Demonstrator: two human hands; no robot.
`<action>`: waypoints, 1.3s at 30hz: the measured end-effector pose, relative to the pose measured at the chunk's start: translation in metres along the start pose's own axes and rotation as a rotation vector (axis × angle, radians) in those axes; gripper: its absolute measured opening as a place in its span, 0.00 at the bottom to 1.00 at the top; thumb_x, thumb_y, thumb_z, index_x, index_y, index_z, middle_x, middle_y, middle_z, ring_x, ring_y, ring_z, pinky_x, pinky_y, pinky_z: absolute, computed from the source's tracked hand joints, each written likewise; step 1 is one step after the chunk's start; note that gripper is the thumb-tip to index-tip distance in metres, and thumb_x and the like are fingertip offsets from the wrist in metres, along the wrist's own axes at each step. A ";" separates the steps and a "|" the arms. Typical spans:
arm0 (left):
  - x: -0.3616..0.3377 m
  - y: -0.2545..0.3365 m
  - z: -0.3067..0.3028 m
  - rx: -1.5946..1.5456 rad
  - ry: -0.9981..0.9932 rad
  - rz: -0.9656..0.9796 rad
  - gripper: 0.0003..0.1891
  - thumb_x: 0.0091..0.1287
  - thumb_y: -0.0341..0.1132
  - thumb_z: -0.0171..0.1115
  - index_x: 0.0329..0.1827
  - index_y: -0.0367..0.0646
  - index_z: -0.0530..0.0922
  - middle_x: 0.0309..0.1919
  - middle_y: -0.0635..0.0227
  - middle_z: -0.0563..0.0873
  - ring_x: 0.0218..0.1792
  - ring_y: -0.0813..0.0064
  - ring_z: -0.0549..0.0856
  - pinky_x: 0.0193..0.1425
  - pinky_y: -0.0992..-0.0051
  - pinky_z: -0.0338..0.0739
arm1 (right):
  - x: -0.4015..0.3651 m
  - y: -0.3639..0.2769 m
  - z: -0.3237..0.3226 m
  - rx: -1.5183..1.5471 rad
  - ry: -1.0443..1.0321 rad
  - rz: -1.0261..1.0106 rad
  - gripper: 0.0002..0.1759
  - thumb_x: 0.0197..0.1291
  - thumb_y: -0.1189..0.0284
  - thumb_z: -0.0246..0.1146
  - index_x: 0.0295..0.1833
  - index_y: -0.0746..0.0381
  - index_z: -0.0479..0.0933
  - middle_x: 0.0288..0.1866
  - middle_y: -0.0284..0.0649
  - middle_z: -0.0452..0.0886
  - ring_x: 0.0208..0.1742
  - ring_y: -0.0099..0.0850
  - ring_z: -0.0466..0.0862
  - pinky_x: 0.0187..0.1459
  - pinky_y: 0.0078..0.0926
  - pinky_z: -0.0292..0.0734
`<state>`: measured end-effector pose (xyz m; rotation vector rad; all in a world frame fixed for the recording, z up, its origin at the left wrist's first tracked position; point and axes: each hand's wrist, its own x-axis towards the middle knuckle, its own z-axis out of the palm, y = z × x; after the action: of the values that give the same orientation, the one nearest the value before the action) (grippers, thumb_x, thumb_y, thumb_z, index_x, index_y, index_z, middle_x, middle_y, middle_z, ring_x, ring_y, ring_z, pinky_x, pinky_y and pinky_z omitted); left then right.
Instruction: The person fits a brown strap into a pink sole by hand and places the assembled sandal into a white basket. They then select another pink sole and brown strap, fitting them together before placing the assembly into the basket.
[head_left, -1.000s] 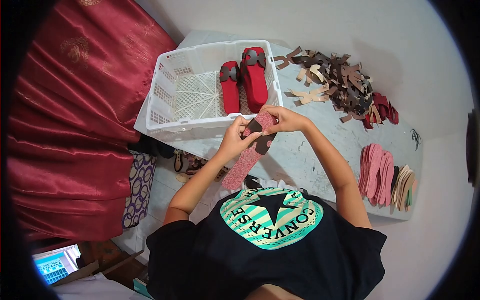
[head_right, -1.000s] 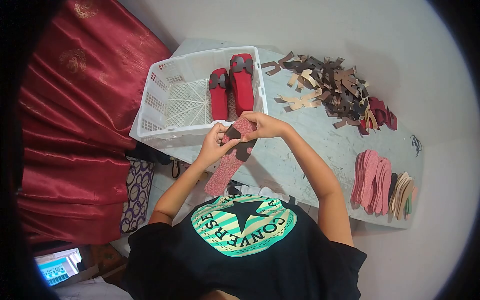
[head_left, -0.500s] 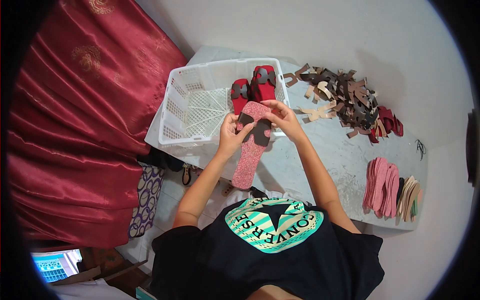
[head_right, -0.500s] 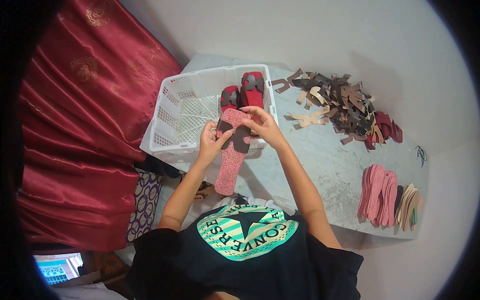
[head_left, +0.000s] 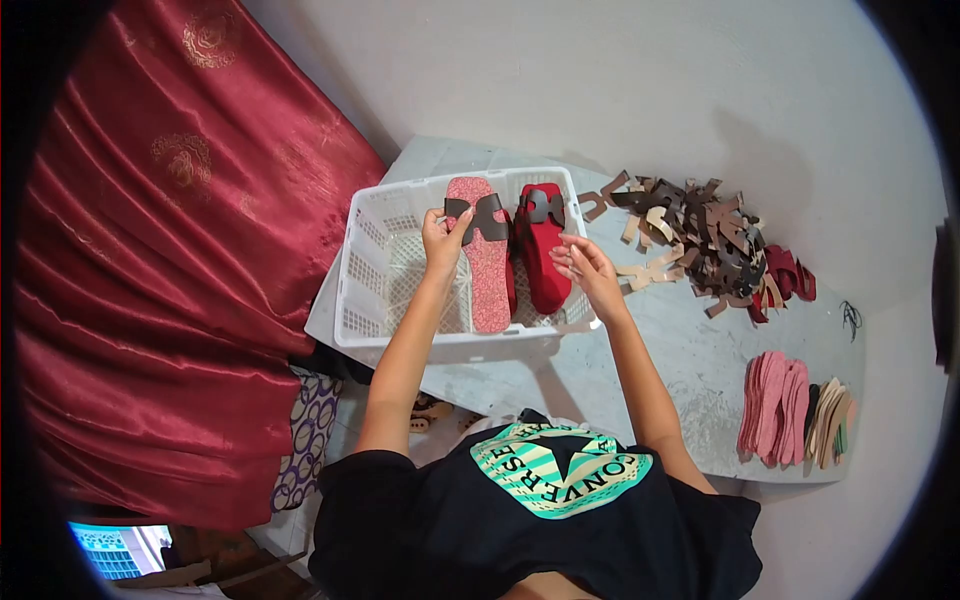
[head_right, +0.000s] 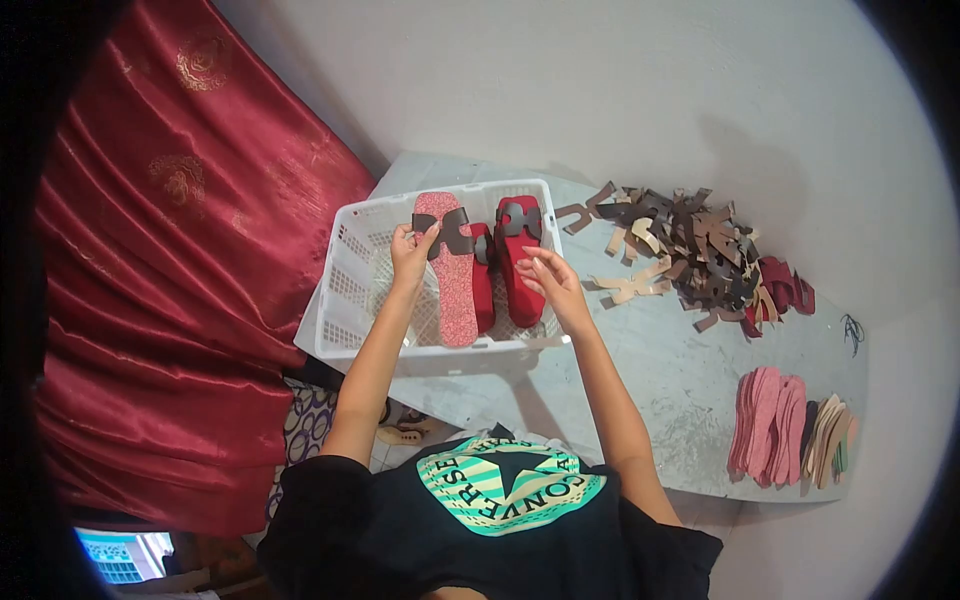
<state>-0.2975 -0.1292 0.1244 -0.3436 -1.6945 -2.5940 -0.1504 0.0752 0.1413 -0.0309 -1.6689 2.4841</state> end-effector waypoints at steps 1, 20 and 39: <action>0.011 -0.007 -0.002 0.008 0.013 0.001 0.15 0.59 0.24 0.63 0.42 0.38 0.64 0.36 0.54 0.83 0.35 0.75 0.84 0.37 0.80 0.79 | 0.003 0.001 -0.001 0.001 -0.002 -0.005 0.18 0.67 0.67 0.52 0.58 0.64 0.68 0.48 0.40 0.77 0.52 0.27 0.77 0.54 0.23 0.73; 0.051 -0.136 -0.126 0.546 0.167 -0.299 0.18 0.54 0.26 0.69 0.41 0.37 0.67 0.33 0.63 0.81 0.31 0.79 0.81 0.33 0.79 0.77 | 0.048 0.075 0.004 -0.413 -0.275 0.221 0.16 0.64 0.69 0.55 0.55 0.66 0.70 0.47 0.39 0.76 0.48 0.27 0.77 0.50 0.23 0.72; 0.048 -0.167 -0.120 0.791 0.225 -0.289 0.22 0.50 0.34 0.73 0.42 0.34 0.70 0.35 0.63 0.79 0.36 0.76 0.78 0.41 0.76 0.74 | 0.062 0.117 0.042 -1.334 -0.716 0.312 0.30 0.55 0.63 0.60 0.61 0.65 0.65 0.62 0.53 0.64 0.59 0.50 0.70 0.58 0.40 0.68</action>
<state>-0.3880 -0.1644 -0.0632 0.2251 -2.5995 -1.7633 -0.2287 0.0011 0.0536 0.5162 -3.4621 1.0206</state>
